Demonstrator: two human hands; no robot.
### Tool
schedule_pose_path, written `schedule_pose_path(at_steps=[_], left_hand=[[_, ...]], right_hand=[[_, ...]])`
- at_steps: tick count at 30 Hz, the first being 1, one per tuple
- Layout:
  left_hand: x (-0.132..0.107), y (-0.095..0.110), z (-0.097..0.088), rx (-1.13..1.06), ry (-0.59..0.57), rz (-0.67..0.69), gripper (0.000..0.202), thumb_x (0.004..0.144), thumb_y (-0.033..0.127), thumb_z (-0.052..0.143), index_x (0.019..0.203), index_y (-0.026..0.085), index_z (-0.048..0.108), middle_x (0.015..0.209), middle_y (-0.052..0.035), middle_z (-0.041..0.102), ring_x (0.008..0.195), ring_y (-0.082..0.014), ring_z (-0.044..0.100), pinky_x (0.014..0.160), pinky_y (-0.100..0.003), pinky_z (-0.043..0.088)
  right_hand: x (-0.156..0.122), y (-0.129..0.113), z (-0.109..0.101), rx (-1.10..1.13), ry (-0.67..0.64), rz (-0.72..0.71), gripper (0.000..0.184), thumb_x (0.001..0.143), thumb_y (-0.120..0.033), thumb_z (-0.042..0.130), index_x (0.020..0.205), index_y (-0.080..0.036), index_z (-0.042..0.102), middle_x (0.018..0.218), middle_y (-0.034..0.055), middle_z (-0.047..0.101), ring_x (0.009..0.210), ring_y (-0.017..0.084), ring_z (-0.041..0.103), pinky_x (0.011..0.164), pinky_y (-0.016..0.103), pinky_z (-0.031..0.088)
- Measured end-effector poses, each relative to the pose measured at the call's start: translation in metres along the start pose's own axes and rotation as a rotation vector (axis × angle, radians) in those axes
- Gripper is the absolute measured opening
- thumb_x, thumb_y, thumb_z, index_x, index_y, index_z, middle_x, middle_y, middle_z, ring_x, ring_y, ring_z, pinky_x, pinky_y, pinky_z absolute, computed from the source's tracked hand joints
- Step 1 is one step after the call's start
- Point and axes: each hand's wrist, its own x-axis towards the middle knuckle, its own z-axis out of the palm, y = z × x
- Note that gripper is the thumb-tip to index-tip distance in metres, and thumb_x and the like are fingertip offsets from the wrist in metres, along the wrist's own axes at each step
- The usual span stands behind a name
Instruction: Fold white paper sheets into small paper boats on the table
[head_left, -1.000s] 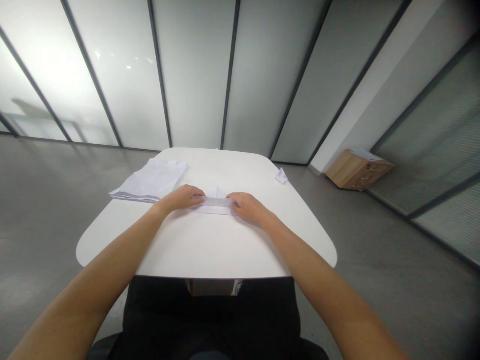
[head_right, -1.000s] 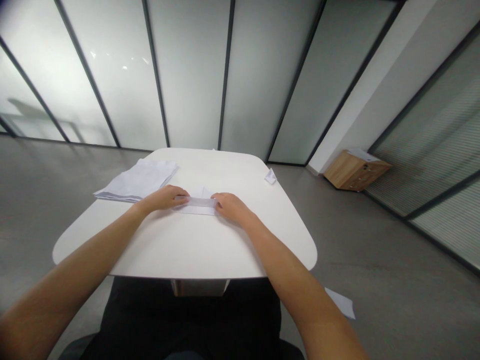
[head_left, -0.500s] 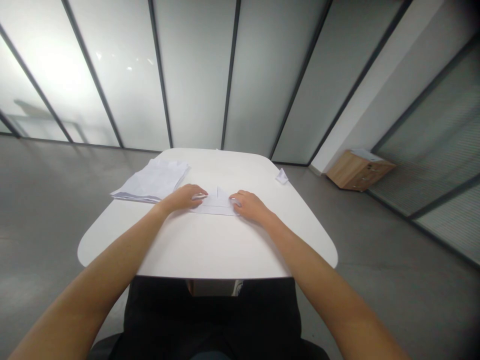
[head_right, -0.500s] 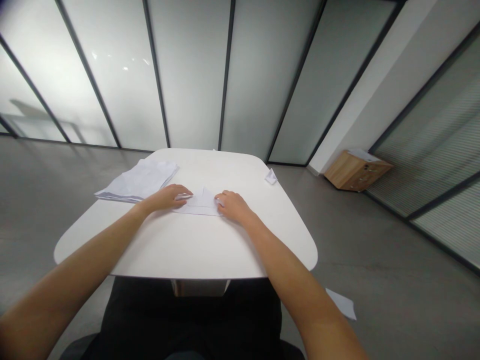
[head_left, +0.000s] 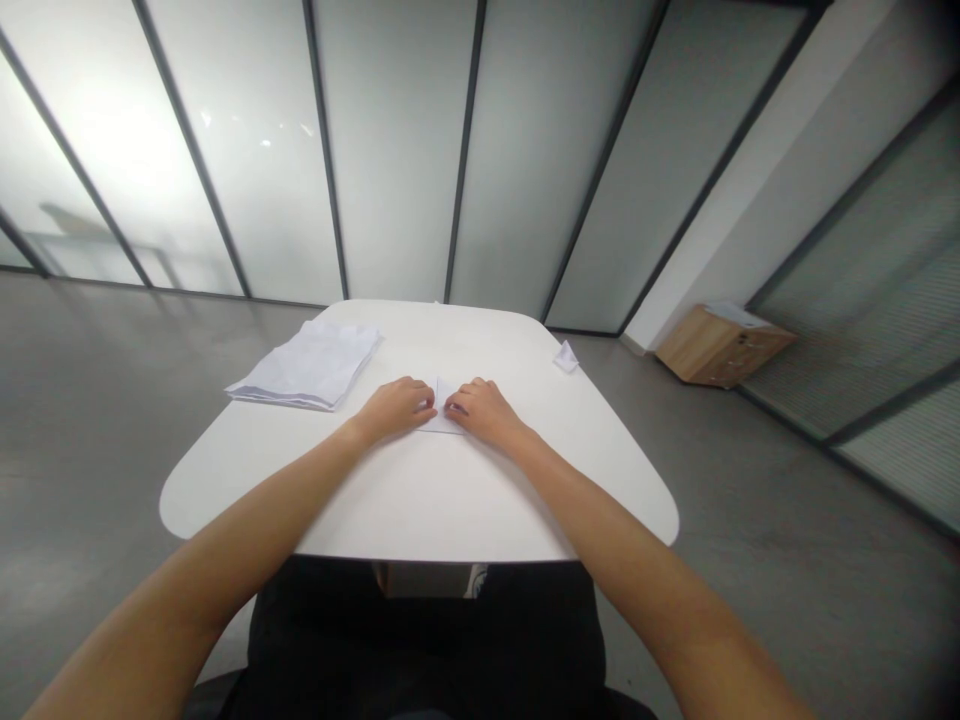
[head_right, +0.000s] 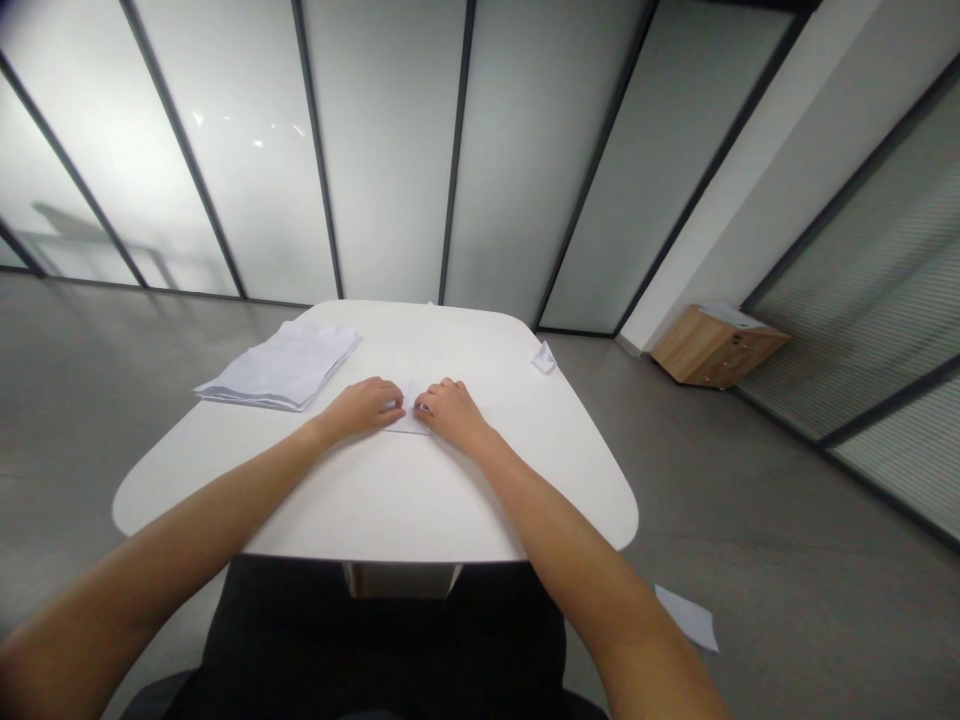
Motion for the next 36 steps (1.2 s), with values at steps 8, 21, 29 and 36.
schedule_pose_path(at_steps=[8,21,29,36], left_hand=[[0.003,-0.015,0.010,-0.079,0.007,-0.028,0.026,0.091,0.047,0.060,0.095,0.024,0.070,0.102,-0.0054,0.070,0.100,-0.0232,0.062,0.092,-0.034,0.047],[-0.003,-0.050,-0.006,-0.249,-0.111,-0.159,0.024,0.079,0.042,0.068,0.091,0.023,0.077,0.107,-0.0044,0.076,0.097,-0.0221,0.069,0.085,-0.029,0.053],[-0.005,-0.056,-0.006,-0.292,-0.131,-0.179,0.028,0.078,0.041,0.071,0.099,0.023,0.075,0.104,-0.0049,0.076,0.099,-0.0233,0.070,0.090,-0.033,0.054],[-0.008,-0.048,-0.009,-0.415,-0.068,-0.145,0.064,0.076,0.034,0.073,0.137,0.021,0.057,0.119,-0.0100,0.070,0.106,-0.0239,0.068,0.098,-0.040,0.055]], right_hand=[[0.004,0.004,0.013,0.182,0.017,0.071,0.019,0.095,-0.039,0.069,0.105,-0.024,0.074,0.094,0.0039,0.073,0.091,0.018,0.063,0.086,0.030,0.042],[-0.011,0.048,0.020,0.381,-0.047,0.327,0.029,0.079,-0.034,0.083,0.105,-0.025,0.074,0.093,0.0002,0.075,0.082,0.015,0.067,0.075,0.025,0.048],[-0.016,0.059,0.021,0.309,-0.059,0.300,0.038,0.081,-0.040,0.081,0.116,-0.027,0.075,0.110,0.0063,0.071,0.095,0.018,0.066,0.088,0.030,0.048],[-0.017,0.052,0.015,0.285,-0.073,0.233,0.033,0.086,-0.034,0.076,0.118,-0.024,0.075,0.115,0.0081,0.069,0.103,0.020,0.064,0.096,0.032,0.047]])
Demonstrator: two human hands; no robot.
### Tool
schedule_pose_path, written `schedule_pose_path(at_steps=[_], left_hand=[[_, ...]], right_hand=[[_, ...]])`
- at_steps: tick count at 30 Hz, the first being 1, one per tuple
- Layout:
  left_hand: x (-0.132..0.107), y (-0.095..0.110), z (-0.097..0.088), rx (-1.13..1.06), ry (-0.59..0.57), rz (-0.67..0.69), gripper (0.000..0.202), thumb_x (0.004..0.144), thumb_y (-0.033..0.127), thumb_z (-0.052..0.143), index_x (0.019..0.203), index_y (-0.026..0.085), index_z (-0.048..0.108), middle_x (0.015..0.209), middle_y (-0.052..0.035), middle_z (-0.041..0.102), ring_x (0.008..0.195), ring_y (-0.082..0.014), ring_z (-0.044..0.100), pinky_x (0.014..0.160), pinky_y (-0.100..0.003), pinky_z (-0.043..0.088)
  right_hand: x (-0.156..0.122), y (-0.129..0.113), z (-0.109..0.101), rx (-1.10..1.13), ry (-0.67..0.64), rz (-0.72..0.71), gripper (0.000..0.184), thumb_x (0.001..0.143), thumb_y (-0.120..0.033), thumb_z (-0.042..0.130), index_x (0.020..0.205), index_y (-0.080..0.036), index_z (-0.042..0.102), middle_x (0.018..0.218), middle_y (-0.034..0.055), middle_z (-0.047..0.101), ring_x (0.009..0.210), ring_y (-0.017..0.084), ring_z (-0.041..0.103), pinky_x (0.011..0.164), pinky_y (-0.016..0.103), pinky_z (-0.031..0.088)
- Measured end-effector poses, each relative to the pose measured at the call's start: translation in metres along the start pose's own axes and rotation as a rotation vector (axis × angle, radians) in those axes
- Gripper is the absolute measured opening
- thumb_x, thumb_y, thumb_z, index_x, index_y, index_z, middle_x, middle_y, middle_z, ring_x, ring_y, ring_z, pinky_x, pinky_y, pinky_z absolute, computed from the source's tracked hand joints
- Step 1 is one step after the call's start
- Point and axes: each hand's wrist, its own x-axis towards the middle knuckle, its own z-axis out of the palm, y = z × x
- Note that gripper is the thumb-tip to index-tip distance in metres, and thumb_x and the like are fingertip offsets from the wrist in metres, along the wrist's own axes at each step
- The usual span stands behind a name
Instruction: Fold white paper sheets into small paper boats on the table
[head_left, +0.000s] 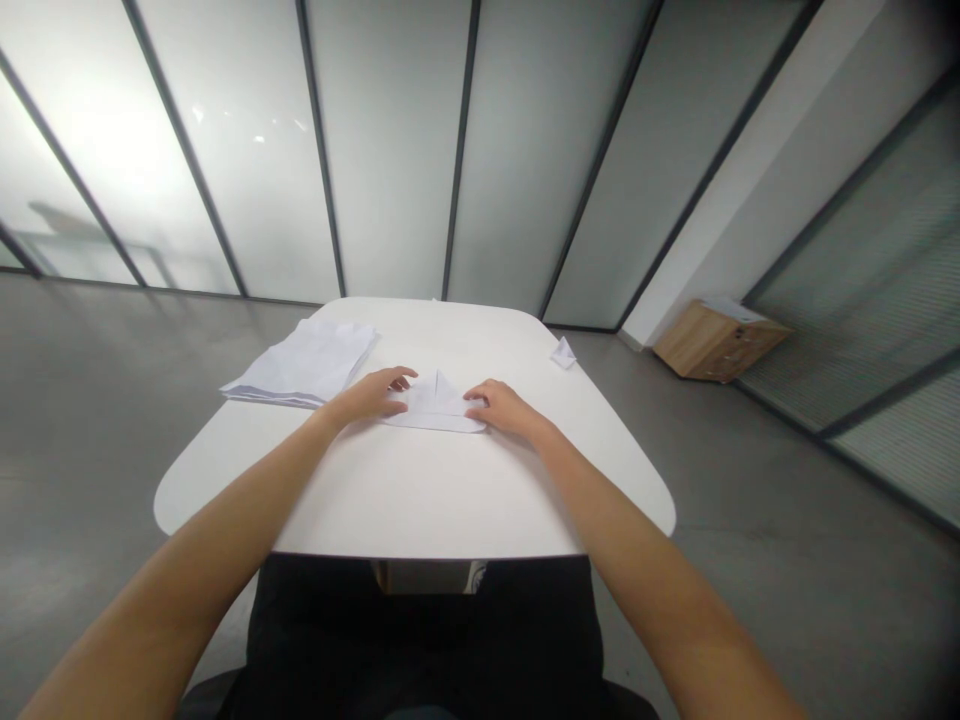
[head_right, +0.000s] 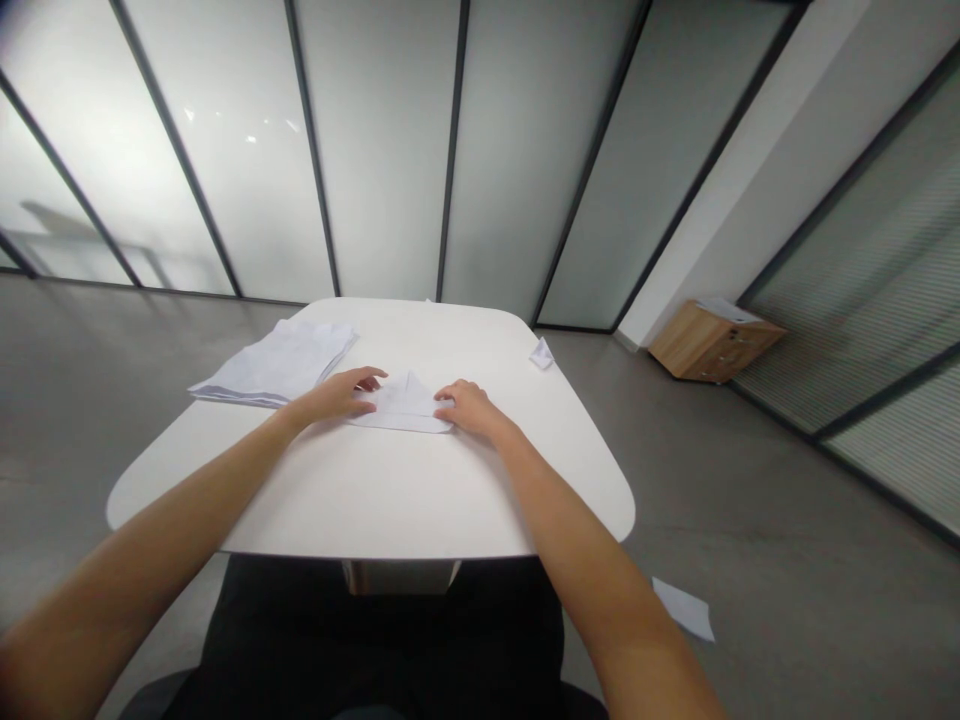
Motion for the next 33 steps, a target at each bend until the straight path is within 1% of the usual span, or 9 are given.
schedule_pose_path(at_steps=[6,10,15,18,21,24,27,30,33], left_hand=[[0.001,-0.003,0.007,-0.078,0.053,0.003,0.088,0.073,0.031,0.074,0.154,0.024,0.040,0.135,-0.0120,0.058,0.104,-0.0213,0.065,0.096,-0.037,0.056],[0.000,-0.004,0.008,-0.094,0.040,-0.049,0.090,0.073,0.032,0.074,0.156,0.024,0.039,0.132,-0.0113,0.061,0.102,-0.0211,0.066,0.096,-0.038,0.054],[-0.002,0.005,0.003,-0.089,0.017,-0.069,0.071,0.078,0.035,0.068,0.146,0.022,0.053,0.104,-0.0043,0.072,0.094,-0.0213,0.067,0.088,-0.034,0.053],[-0.002,0.010,0.000,-0.062,0.021,-0.029,0.045,0.081,0.037,0.063,0.123,0.021,0.070,0.104,-0.0032,0.075,0.095,-0.0224,0.068,0.086,-0.032,0.053],[0.000,0.013,0.000,0.023,0.121,0.036,0.030,0.084,0.035,0.061,0.105,0.019,0.076,0.105,-0.0047,0.076,0.095,-0.0225,0.068,0.087,-0.032,0.053],[0.001,0.016,0.000,0.092,0.250,0.172,0.025,0.088,0.026,0.057,0.103,0.020,0.075,0.103,-0.0061,0.075,0.094,-0.0204,0.068,0.087,-0.032,0.053],[0.001,0.017,-0.001,0.162,0.306,0.304,0.024,0.089,0.016,0.055,0.103,0.021,0.074,0.104,-0.0064,0.073,0.098,-0.0201,0.066,0.091,-0.033,0.052],[0.000,0.017,-0.001,0.258,0.269,0.347,0.026,0.087,0.010,0.054,0.102,0.021,0.072,0.105,-0.0068,0.071,0.102,-0.0214,0.064,0.094,-0.035,0.051],[-0.001,0.017,0.001,0.345,0.137,0.352,0.029,0.084,0.007,0.054,0.103,0.021,0.071,0.104,-0.0067,0.071,0.102,-0.0225,0.063,0.095,-0.036,0.050]], right_hand=[[-0.002,-0.004,0.002,0.107,0.033,0.039,0.038,0.083,-0.028,0.078,0.118,-0.020,0.067,0.118,0.0086,0.071,0.106,0.021,0.065,0.094,0.032,0.048],[-0.005,-0.007,0.002,0.169,0.044,0.048,0.046,0.084,-0.022,0.076,0.127,-0.021,0.059,0.117,0.0082,0.072,0.103,0.019,0.066,0.089,0.030,0.048],[-0.005,-0.010,-0.002,0.139,0.071,-0.015,0.034,0.087,-0.023,0.072,0.120,-0.021,0.066,0.111,0.0057,0.073,0.099,0.020,0.066,0.088,0.030,0.046],[-0.003,-0.008,-0.003,0.070,0.125,-0.088,0.023,0.091,-0.022,0.066,0.112,-0.019,0.072,0.105,0.0062,0.073,0.098,0.021,0.064,0.089,0.031,0.045],[-0.001,-0.007,-0.004,-0.021,0.193,-0.142,0.021,0.095,-0.021,0.061,0.111,-0.018,0.074,0.105,0.0087,0.072,0.100,0.022,0.061,0.091,0.032,0.043],[-0.001,-0.009,-0.007,-0.078,0.292,-0.177,0.024,0.100,-0.025,0.056,0.114,-0.020,0.075,0.107,0.0089,0.070,0.101,0.022,0.059,0.091,0.033,0.040],[-0.003,-0.013,-0.011,-0.122,0.372,-0.216,0.023,0.101,-0.024,0.056,0.112,-0.022,0.076,0.104,0.0077,0.069,0.099,0.022,0.057,0.089,0.034,0.038],[-0.005,-0.016,-0.015,-0.177,0.351,-0.236,0.022,0.098,-0.018,0.058,0.109,-0.023,0.076,0.105,0.0075,0.070,0.099,0.023,0.057,0.087,0.034,0.036],[-0.006,-0.019,-0.015,-0.247,0.231,-0.253,0.024,0.094,-0.013,0.059,0.108,-0.023,0.076,0.108,0.0077,0.071,0.102,0.024,0.057,0.088,0.035,0.036]])
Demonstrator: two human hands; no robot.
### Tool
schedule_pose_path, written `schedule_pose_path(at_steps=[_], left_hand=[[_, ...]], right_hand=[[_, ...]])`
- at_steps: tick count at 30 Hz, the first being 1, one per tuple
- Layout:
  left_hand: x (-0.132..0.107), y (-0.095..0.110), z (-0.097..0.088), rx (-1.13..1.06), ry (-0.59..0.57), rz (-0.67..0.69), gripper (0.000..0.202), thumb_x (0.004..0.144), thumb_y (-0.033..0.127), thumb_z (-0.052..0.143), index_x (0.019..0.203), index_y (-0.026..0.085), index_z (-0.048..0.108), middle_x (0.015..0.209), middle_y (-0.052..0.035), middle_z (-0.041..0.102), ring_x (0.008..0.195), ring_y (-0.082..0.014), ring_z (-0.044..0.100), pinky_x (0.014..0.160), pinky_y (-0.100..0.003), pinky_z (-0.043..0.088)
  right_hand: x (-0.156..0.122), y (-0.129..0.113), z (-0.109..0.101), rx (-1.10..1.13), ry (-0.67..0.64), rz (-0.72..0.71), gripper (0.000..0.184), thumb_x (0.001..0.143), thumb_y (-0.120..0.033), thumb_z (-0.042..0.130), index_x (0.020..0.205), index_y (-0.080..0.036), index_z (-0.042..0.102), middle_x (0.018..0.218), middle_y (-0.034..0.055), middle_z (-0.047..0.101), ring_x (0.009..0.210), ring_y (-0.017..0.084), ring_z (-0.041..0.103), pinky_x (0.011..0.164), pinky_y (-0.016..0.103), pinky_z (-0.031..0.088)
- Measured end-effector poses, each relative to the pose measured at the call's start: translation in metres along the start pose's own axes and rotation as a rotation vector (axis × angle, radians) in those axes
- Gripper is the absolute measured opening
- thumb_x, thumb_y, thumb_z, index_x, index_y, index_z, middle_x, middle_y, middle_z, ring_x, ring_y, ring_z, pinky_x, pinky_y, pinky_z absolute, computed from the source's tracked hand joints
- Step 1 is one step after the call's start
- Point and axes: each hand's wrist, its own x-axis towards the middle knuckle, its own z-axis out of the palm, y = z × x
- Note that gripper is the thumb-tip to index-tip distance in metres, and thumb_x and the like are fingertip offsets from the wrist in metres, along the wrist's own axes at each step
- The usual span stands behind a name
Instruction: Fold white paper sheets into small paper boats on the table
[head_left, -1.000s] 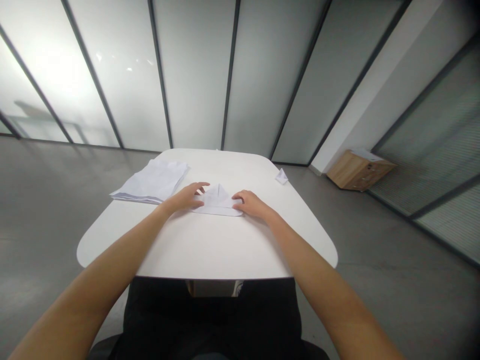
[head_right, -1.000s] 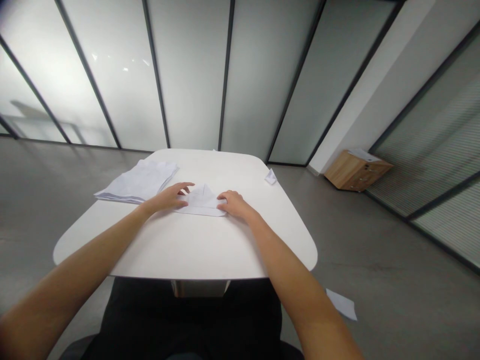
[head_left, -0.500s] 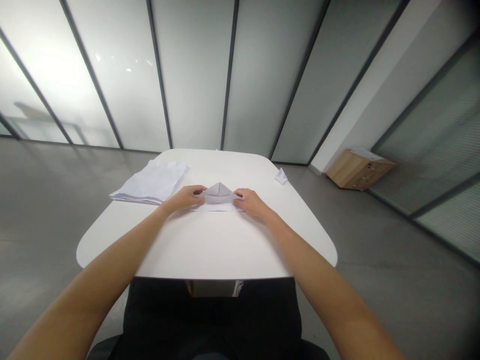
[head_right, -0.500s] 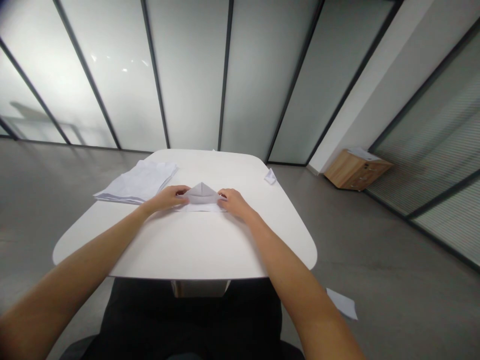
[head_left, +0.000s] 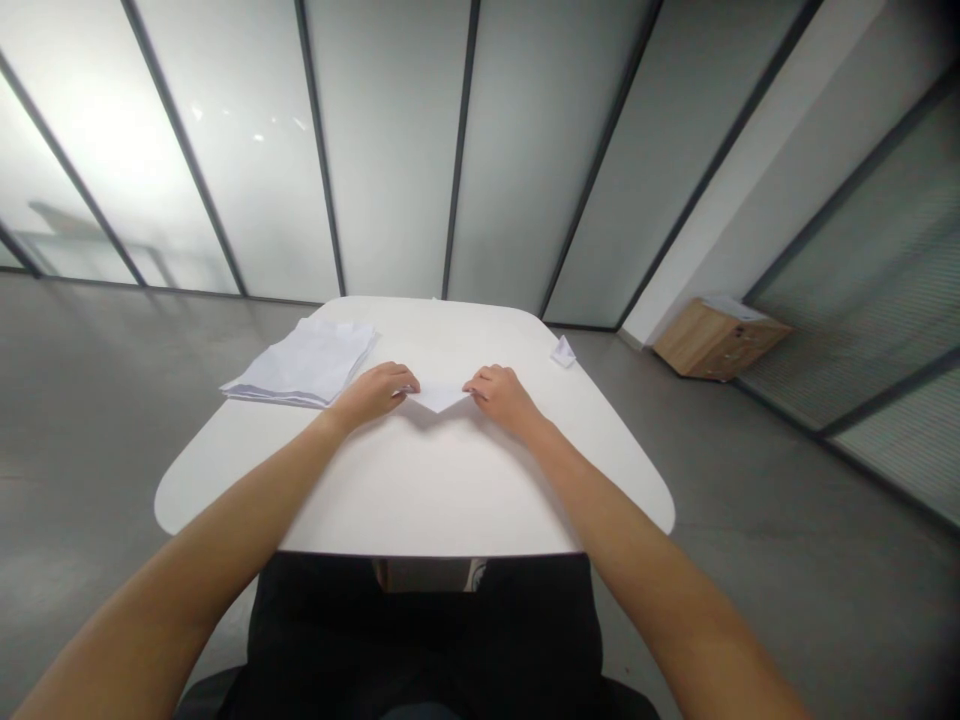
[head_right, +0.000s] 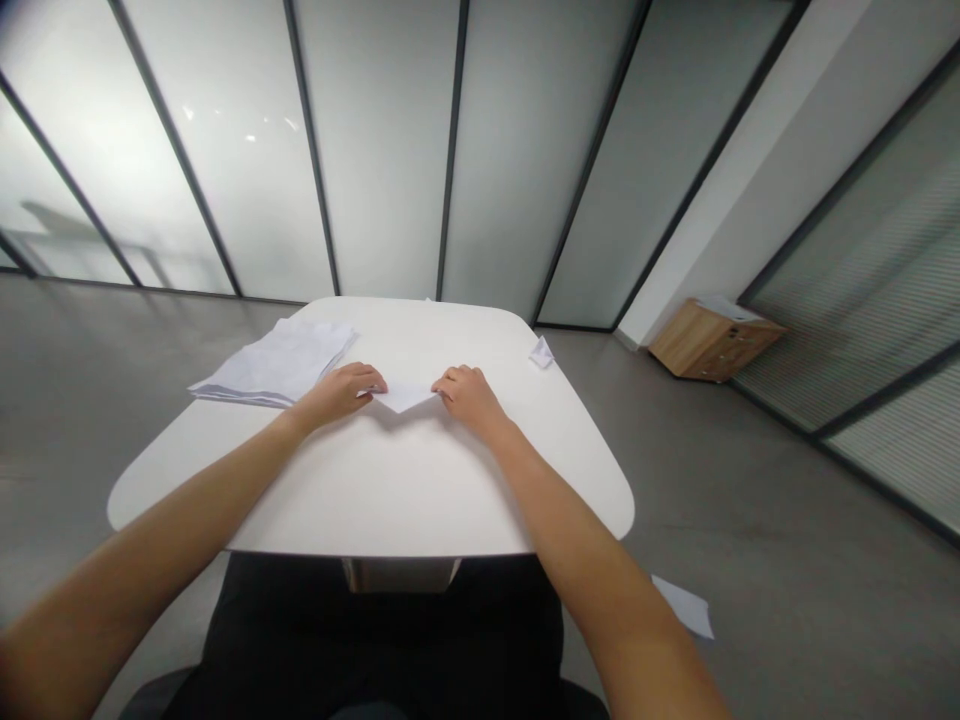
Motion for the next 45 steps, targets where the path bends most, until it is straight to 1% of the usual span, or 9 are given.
schedule_pose_path(at_steps=[3,6,13,20,26,30,36,40,45], left_hand=[[-0.001,0.004,0.004,0.013,-0.102,-0.002,0.029,0.083,0.007,0.055,0.103,0.022,0.071,0.104,-0.0061,0.071,0.101,-0.0226,0.063,0.094,-0.035,0.050],[-0.002,0.008,0.007,0.000,-0.133,-0.019,0.032,0.082,0.009,0.056,0.107,0.022,0.071,0.107,-0.0059,0.071,0.103,-0.0224,0.064,0.097,-0.035,0.049],[-0.001,0.017,0.014,0.041,-0.171,-0.027,0.041,0.088,0.021,0.057,0.126,0.026,0.070,0.119,-0.0091,0.066,0.110,-0.0248,0.063,0.102,-0.037,0.048],[0.001,0.027,0.016,0.173,-0.191,-0.093,0.039,0.091,0.029,0.056,0.128,0.027,0.068,0.115,-0.0102,0.065,0.105,-0.0260,0.062,0.093,-0.037,0.050],[0.003,0.022,0.009,0.197,-0.240,-0.126,0.035,0.088,0.032,0.059,0.119,0.025,0.073,0.110,-0.0094,0.067,0.097,-0.0244,0.065,0.089,-0.035,0.049],[0.002,0.010,0.002,0.180,-0.274,-0.156,0.035,0.087,0.033,0.058,0.117,0.025,0.075,0.105,-0.0081,0.069,0.097,-0.0232,0.067,0.086,-0.032,0.049],[-0.003,-0.012,-0.005,0.135,-0.318,-0.233,0.035,0.087,0.041,0.060,0.115,0.028,0.077,0.105,-0.0067,0.072,0.100,-0.0236,0.067,0.088,-0.030,0.047],[-0.005,-0.019,-0.007,0.085,-0.312,-0.233,0.033,0.086,0.045,0.061,0.108,0.028,0.079,0.097,-0.0055,0.074,0.093,-0.0227,0.067,0.086,-0.030,0.047],[-0.007,-0.020,-0.009,0.048,-0.291,-0.268,0.033,0.083,0.045,0.064,0.106,0.027,0.079,0.095,-0.0046,0.076,0.089,-0.0226,0.068,0.082,-0.030,0.048]], right_hand=[[0.000,-0.003,0.000,-0.042,-0.137,-0.025,0.026,0.091,-0.010,0.059,0.108,-0.022,0.075,0.110,0.0084,0.071,0.106,0.024,0.058,0.088,0.035,0.037],[-0.002,-0.008,0.000,-0.051,-0.202,-0.020,0.029,0.089,-0.008,0.057,0.110,-0.022,0.073,0.112,0.0083,0.071,0.108,0.024,0.058,0.089,0.035,0.038],[-0.002,-0.027,0.002,-0.021,-0.209,-0.049,0.034,0.090,-0.017,0.060,0.123,-0.020,0.069,0.116,0.0113,0.068,0.106,0.026,0.059,0.091,0.035,0.040],[0.003,-0.040,0.006,-0.023,-0.233,-0.085,0.047,0.087,-0.009,0.059,0.133,-0.020,0.064,0.130,0.0116,0.065,0.111,0.026,0.056,0.095,0.036,0.042],[0.001,-0.030,0.004,-0.017,-0.237,-0.018,0.034,0.088,-0.013,0.058,0.120,-0.016,0.070,0.120,0.0126,0.069,0.108,0.025,0.060,0.098,0.034,0.043],[-0.003,-0.018,0.002,0.000,-0.242,0.037,0.037,0.087,-0.010,0.057,0.120,-0.018,0.072,0.122,0.0098,0.069,0.110,0.023,0.061,0.102,0.032,0.043],[-0.008,-0.001,-0.001,0.041,-0.235,0.084,0.035,0.084,-0.011,0.058,0.114,-0.021,0.074,0.120,0.0068,0.071,0.112,0.021,0.064,0.102,0.030,0.044],[-0.010,0.005,-0.004,0.063,-0.235,0.106,0.029,0.084,-0.013,0.060,0.109,-0.022,0.074,0.117,0.0063,0.071,0.110,0.020,0.065,0.100,0.029,0.045],[-0.011,0.010,-0.006,0.094,-0.249,0.113,0.024,0.086,-0.014,0.060,0.104,-0.021,0.074,0.112,0.0059,0.072,0.103,0.019,0.066,0.095,0.027,0.046]])
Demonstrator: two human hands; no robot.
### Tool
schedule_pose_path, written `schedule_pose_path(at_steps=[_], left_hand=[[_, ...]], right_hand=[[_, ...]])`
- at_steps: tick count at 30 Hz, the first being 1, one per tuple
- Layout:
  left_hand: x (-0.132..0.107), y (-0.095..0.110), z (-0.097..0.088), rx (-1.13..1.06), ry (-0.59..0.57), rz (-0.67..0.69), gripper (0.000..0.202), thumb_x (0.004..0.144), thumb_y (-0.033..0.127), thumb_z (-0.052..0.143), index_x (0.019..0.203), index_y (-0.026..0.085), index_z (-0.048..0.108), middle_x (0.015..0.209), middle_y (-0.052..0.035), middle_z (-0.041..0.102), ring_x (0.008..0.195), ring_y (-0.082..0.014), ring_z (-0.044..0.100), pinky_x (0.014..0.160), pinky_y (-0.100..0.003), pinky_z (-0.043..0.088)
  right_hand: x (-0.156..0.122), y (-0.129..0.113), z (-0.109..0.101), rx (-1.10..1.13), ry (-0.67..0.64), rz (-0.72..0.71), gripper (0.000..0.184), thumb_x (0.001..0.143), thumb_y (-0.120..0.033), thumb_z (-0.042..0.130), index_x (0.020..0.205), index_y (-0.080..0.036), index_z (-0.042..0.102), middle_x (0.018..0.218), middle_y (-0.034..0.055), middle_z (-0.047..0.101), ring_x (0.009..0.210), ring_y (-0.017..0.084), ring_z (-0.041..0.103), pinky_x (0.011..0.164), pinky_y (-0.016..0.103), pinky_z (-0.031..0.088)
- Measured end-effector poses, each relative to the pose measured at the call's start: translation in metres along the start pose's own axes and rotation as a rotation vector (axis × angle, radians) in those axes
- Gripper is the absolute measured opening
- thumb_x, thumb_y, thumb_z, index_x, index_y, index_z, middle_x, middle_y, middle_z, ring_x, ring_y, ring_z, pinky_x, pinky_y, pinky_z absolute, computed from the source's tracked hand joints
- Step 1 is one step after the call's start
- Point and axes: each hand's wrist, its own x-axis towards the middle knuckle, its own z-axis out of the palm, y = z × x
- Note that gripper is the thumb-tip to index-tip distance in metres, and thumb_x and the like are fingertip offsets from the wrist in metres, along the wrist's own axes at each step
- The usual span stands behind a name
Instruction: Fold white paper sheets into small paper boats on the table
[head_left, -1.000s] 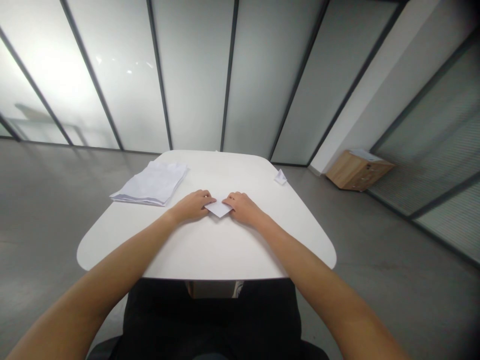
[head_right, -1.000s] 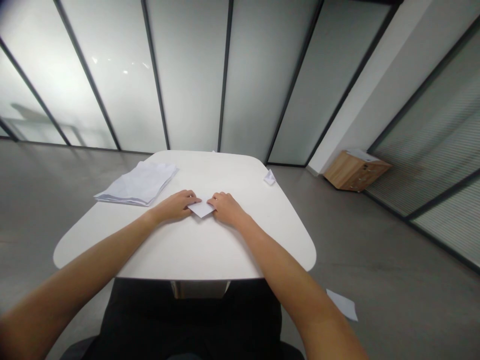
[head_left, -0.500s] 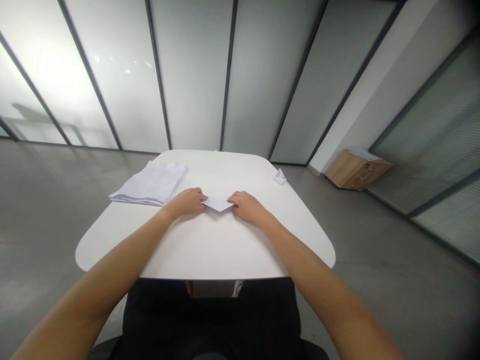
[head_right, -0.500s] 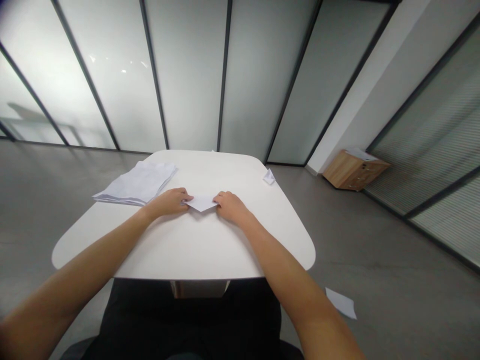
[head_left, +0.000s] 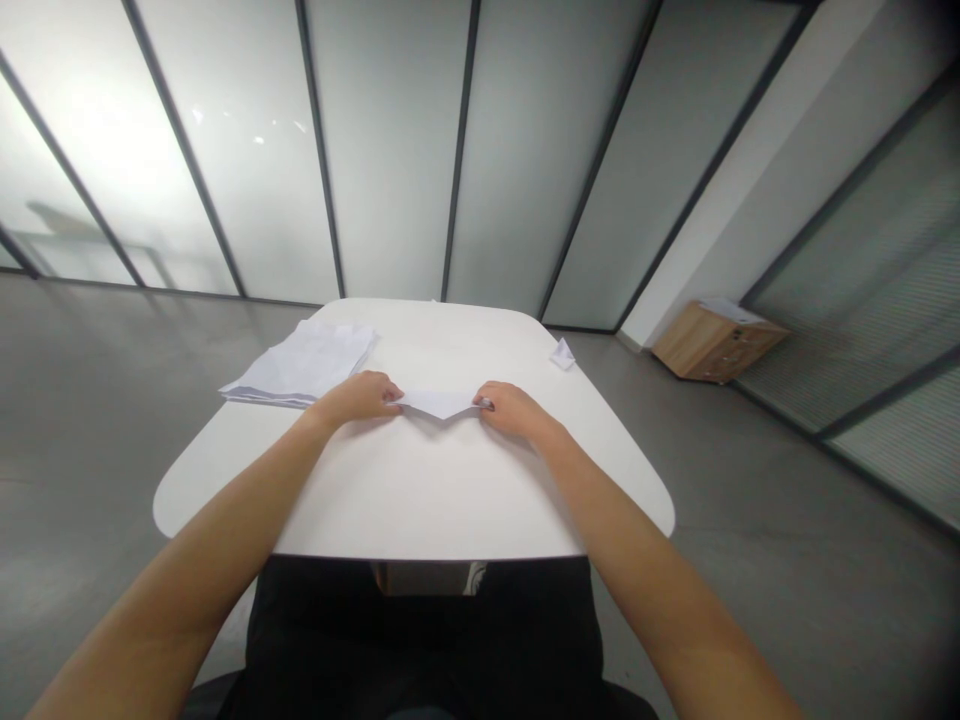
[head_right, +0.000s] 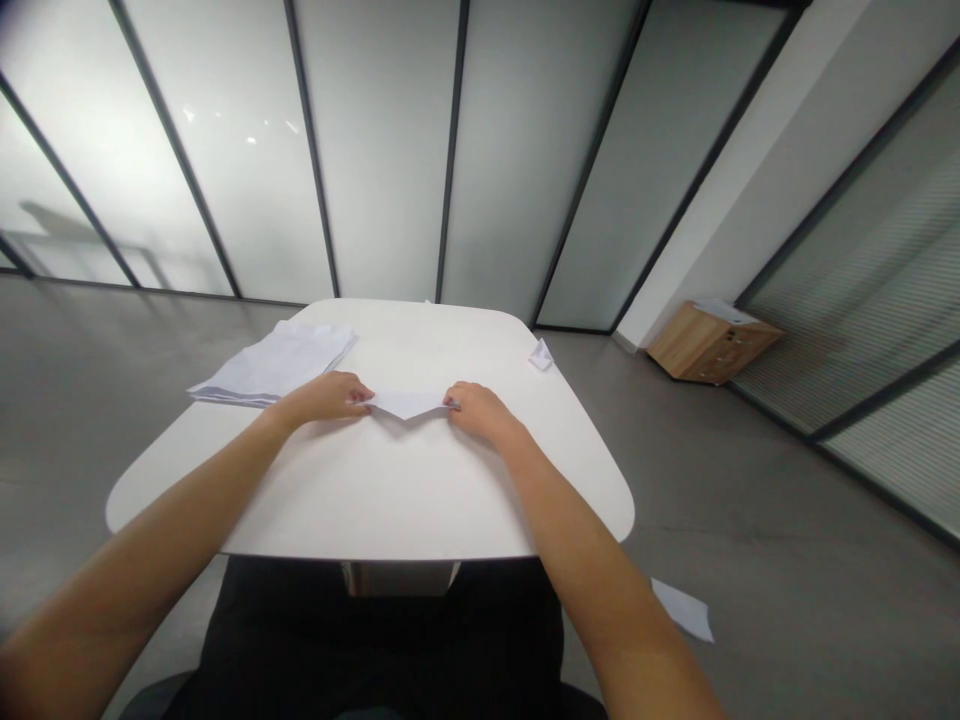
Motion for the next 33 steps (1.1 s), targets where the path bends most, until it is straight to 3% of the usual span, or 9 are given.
schedule_pose_path(at_steps=[6,14,20,26,33], left_hand=[[-0.002,0.001,-0.001,-0.036,-0.015,-0.007,0.036,0.084,0.045,0.064,0.108,0.022,0.077,0.103,-0.0065,0.075,0.092,-0.0210,0.068,0.082,-0.028,0.049],[-0.005,0.003,-0.004,-0.184,-0.059,0.001,0.038,0.091,0.053,0.057,0.101,0.023,0.077,0.095,-0.0038,0.076,0.082,-0.0167,0.068,0.073,-0.024,0.048],[-0.005,-0.002,0.000,-0.219,0.051,-0.073,0.043,0.096,0.054,0.048,0.118,0.023,0.070,0.086,-0.0017,0.074,0.078,-0.0173,0.067,0.072,-0.026,0.046],[-0.002,-0.007,0.009,-0.171,0.117,-0.123,0.041,0.092,0.046,0.055,0.124,0.023,0.065,0.088,-0.0020,0.074,0.081,-0.0194,0.068,0.074,-0.029,0.048],[0.002,-0.011,0.014,-0.119,0.125,-0.096,0.038,0.088,0.040,0.059,0.121,0.021,0.067,0.094,-0.0039,0.073,0.084,-0.0203,0.068,0.082,-0.032,0.051]], right_hand=[[0.001,0.008,0.002,0.035,-0.010,-0.016,0.023,0.086,-0.013,0.062,0.102,-0.020,0.077,0.105,0.0051,0.073,0.095,0.017,0.066,0.089,0.025,0.046],[-0.002,0.005,-0.003,0.042,-0.022,0.004,0.020,0.091,-0.024,0.060,0.100,-0.019,0.077,0.097,0.0046,0.074,0.083,0.016,0.065,0.079,0.024,0.044],[0.002,0.006,0.001,0.030,0.030,0.058,0.027,0.101,-0.027,0.048,0.104,-0.020,0.075,0.102,0.0053,0.077,0.089,0.017,0.067,0.080,0.024,0.044],[0.003,0.006,0.007,-0.036,0.071,0.126,0.026,0.099,-0.027,0.054,0.119,-0.023,0.070,0.112,0.0063,0.076,0.099,0.020,0.068,0.086,0.026,0.045],[0.003,0.008,0.010,-0.043,0.083,0.159,0.030,0.095,-0.029,0.060,0.123,-0.024,0.068,0.109,0.0045,0.075,0.098,0.020,0.067,0.089,0.028,0.046]])
